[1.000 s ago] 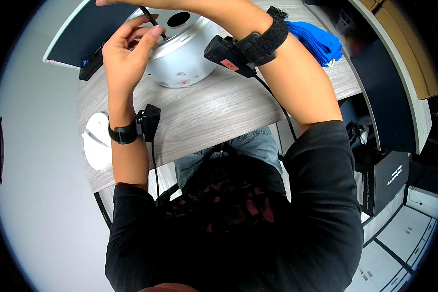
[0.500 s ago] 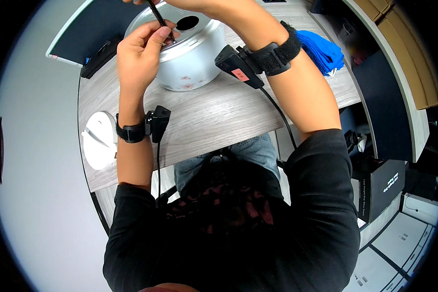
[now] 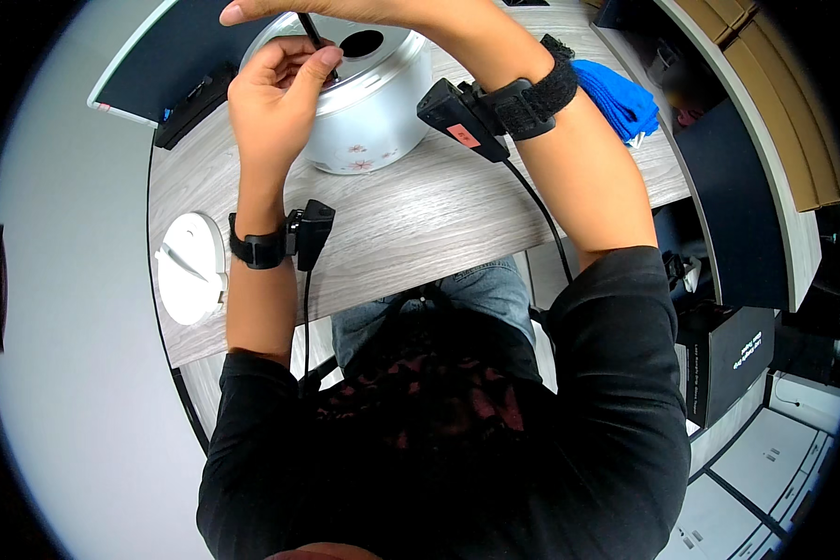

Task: The person assembles a white appliance by attaching a top cover and securing it with screws using a screwdriver. They then wipe the exterior with a blue cloth.

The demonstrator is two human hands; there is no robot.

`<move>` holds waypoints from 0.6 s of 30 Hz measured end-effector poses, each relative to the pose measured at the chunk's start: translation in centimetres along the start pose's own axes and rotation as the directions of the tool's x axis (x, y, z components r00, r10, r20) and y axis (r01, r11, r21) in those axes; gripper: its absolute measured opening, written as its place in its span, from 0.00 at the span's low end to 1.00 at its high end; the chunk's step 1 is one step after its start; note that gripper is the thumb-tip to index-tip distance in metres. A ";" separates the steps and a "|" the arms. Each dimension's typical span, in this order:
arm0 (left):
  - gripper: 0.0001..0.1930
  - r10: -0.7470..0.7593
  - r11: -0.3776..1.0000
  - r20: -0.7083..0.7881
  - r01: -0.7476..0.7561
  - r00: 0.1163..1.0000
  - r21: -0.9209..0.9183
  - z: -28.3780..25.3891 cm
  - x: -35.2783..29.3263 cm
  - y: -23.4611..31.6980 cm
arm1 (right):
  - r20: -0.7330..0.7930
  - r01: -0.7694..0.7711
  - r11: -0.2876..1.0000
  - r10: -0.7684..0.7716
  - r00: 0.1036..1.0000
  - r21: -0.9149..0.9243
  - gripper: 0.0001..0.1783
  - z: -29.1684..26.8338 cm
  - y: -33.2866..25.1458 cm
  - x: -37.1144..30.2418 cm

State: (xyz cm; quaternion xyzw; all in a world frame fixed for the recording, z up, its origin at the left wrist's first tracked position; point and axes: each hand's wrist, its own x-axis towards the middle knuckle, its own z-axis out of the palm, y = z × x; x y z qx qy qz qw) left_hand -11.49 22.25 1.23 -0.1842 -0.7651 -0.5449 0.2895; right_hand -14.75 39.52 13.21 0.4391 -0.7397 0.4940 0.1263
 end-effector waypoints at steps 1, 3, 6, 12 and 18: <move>0.09 0.019 1.000 0.008 -0.020 1.000 0.022 -0.1 0.0 -0.1 | 0.010 -0.034 0.999 0.033 0.999 0.036 0.19 0.2 0.0 -0.1; 0.09 0.062 0.996 0.033 -0.063 0.998 0.056 0.0 0.2 0.1 | 0.011 -0.013 0.982 0.011 1.000 0.189 0.19 0.5 1.2 0.0; 0.09 0.063 0.996 0.091 -0.068 0.994 0.061 -0.4 0.4 0.2 | 0.012 0.052 0.886 -0.065 0.998 0.462 0.19 0.9 3.7 0.6; 0.09 0.029 1.000 0.197 -0.026 0.980 -0.015 -1.0 0.6 0.3 | 0.049 0.007 0.854 -0.038 0.998 0.519 0.17 0.3 4.2 0.2; 0.09 0.073 0.995 0.100 -0.079 0.992 0.061 -0.4 0.4 1.1 | -0.052 -0.084 0.995 0.087 0.995 0.057 0.21 0.5 1.3 0.0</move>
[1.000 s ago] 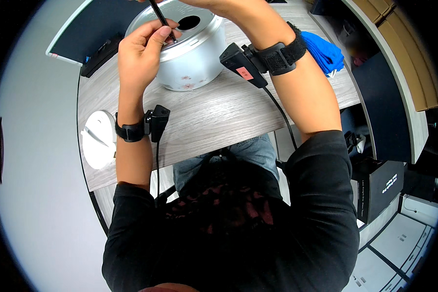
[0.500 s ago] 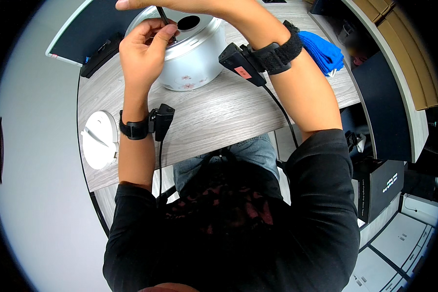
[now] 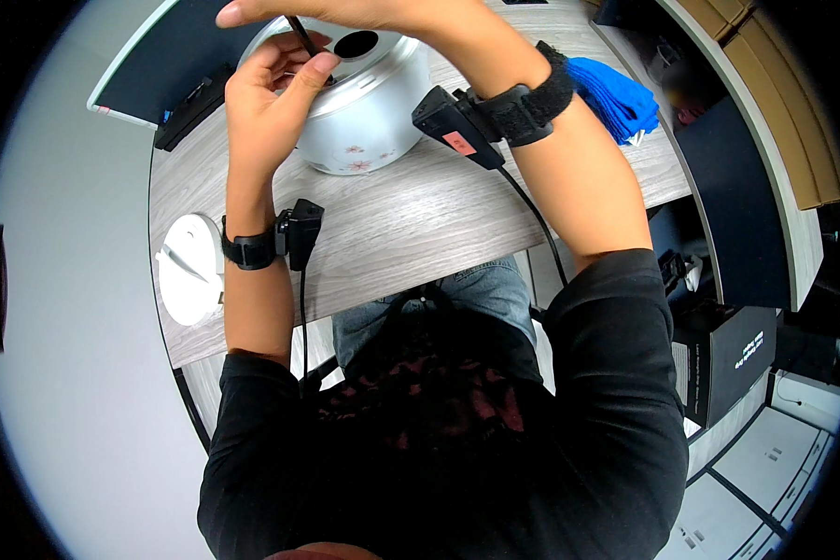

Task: The person assembles a white appliance by attaching a top cover and securing it with screws using a screwdriver. They then wipe the exterior with a blue cloth.

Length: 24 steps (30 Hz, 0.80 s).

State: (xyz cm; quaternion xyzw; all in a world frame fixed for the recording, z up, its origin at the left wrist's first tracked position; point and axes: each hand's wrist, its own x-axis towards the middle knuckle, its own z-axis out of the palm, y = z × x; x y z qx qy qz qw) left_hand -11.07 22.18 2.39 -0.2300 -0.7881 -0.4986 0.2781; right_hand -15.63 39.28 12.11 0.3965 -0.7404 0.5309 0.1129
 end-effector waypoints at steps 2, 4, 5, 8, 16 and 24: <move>0.09 -0.080 0.996 -0.009 0.080 0.997 -0.027 0.1 -0.1 -0.8 | -0.090 0.112 0.991 -0.105 0.990 0.079 0.23 1.1 0.8 0.1; 0.09 -0.108 0.993 -0.005 0.108 0.994 -0.038 0.0 0.0 -1.1 | -0.083 0.165 0.982 -0.157 0.984 0.094 0.23 1.2 0.9 0.1; 0.09 -0.096 0.995 0.004 0.096 0.995 -0.041 0.0 0.0 -1.2 | -0.017 0.011 0.998 -0.010 1.000 0.056 0.21 0.8 -0.5 -0.3; 0.09 -0.065 0.998 0.038 0.066 0.997 -0.020 -0.2 0.0 -1.2 | 0.015 0.118 0.829 -0.151 0.988 0.546 0.18 1.1 1.7 0.3; 0.10 -0.006 0.997 0.086 0.013 0.996 -0.081 -0.5 -0.1 -0.5 | 0.058 0.111 0.921 -0.142 0.988 0.373 0.16 0.3 2.0 0.2; 0.11 -0.065 0.996 0.036 0.067 0.997 -0.063 -0.5 0.0 -1.5 | -0.035 0.149 0.957 -0.145 0.989 0.248 0.19 1.5 0.5 -0.1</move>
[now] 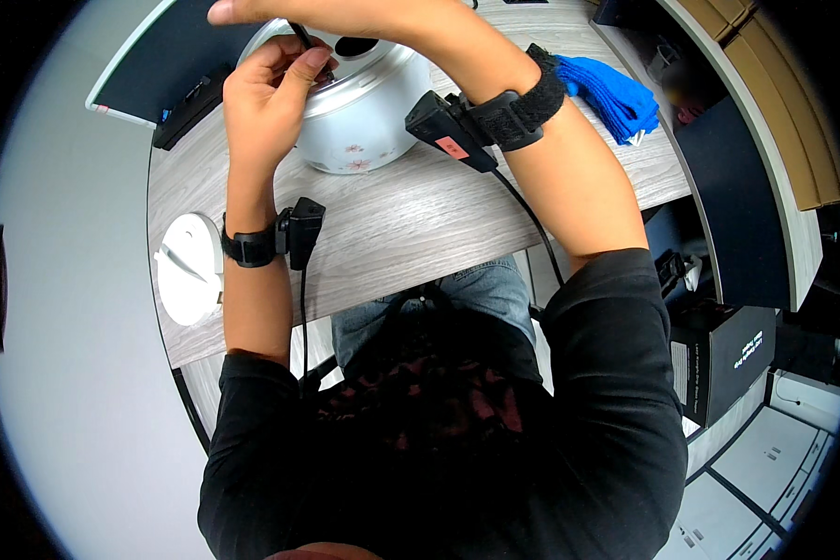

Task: The person assembles a white appliance by attaching a top cover and securing it with screws using a screwdriver. They then wipe the exterior with a blue cloth.

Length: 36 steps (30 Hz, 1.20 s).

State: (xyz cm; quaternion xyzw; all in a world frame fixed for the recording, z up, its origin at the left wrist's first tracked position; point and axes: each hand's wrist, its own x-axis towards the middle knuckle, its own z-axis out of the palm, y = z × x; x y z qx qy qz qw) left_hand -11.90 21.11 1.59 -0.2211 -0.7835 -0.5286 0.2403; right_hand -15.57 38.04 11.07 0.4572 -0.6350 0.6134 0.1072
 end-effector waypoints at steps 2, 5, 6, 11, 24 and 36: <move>0.11 0.008 1.000 0.013 -0.009 1.000 0.007 0.2 0.2 0.1 | 0.030 0.085 0.960 -0.096 0.995 0.268 0.17 0.1 2.4 0.8; 0.10 0.028 1.000 0.042 -0.028 0.999 -0.001 -0.1 0.2 0.1 | 0.078 -0.062 0.945 0.039 0.996 0.320 0.17 -0.9 1.9 0.5; 0.10 0.039 0.999 0.057 -0.038 0.998 -0.010 -0.1 0.3 0.0 | 0.061 -0.045 0.958 0.029 0.998 0.284 0.17 -1.0 1.9 0.5; 0.11 0.020 1.000 0.079 -0.022 0.997 0.021 0.0 0.2 0.6 | -0.045 0.019 0.999 -0.021 0.999 -0.044 0.17 -0.9 0.9 0.3; 0.14 0.052 0.997 0.143 -0.061 0.988 0.056 0.0 0.3 0.7 | 0.071 -0.030 0.992 0.021 0.997 0.125 0.14 -1.9 1.8 0.3; 0.19 0.004 0.982 0.197 0.033 0.980 -0.183 -1.1 0.4 -0.2 | -0.002 -0.127 0.982 0.128 0.992 0.143 0.11 -0.2 -0.4 -0.6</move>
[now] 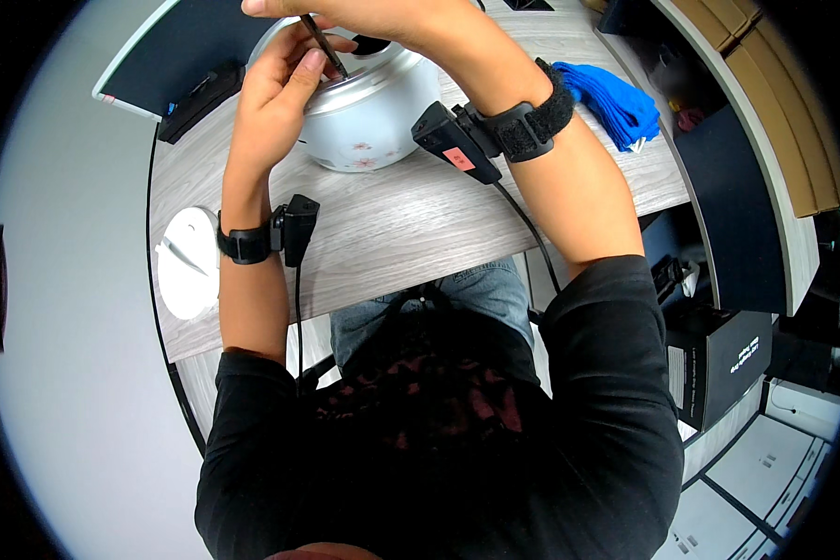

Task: The person assembles a white appliance by attaching a top cover and securing it with screws using a screwdriver. They then wipe the exterior with a blue cloth.

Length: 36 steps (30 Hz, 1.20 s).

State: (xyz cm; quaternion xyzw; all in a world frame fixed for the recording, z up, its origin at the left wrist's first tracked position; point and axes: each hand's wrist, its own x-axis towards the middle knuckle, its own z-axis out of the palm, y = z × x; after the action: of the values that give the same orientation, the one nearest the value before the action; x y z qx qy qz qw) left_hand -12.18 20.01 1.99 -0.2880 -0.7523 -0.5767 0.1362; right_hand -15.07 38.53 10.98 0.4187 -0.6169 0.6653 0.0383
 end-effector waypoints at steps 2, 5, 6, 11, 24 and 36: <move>0.26 -0.050 0.996 0.030 0.052 0.998 -0.078 0.1 -0.1 0.5 | -0.045 0.090 0.996 -0.090 0.995 0.012 0.11 0.1 0.3 0.1; 0.24 0.009 0.986 -0.036 -0.015 0.999 -0.169 0.9 -0.4 0.4 | -0.109 0.211 0.976 -0.204 0.973 0.055 0.11 -0.6 0.6 1.1; 0.22 0.046 0.980 -0.083 -0.061 0.995 -0.188 1.0 -0.7 0.4 | -0.127 0.206 0.973 -0.192 0.973 0.108 0.11 -0.5 0.0 1.2; 0.27 0.207 0.925 0.003 -0.197 0.978 0.324 -4.6 -2.2 1.1 | -0.062 0.030 0.997 -0.026 0.998 0.078 0.10 -1.7 2.2 -0.1; 0.25 0.125 0.811 0.055 -0.134 0.991 0.570 -8.0 -4.6 -0.8 | -0.080 -0.267 0.936 0.255 0.963 -0.230 0.12 0.2 3.4 -6.9; 0.24 0.353 0.668 -0.049 -0.216 0.934 0.712 -0.3 -4.9 0.4 | -0.071 -0.204 0.974 0.197 0.978 -0.103 0.10 -2.2 5.2 -7.3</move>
State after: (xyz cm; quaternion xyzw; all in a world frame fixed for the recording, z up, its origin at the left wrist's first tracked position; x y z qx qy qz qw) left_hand -8.04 18.46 -0.21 -0.2754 -0.8429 -0.2462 0.3912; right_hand -14.42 42.54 2.70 0.3314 -0.6903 0.6431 0.0126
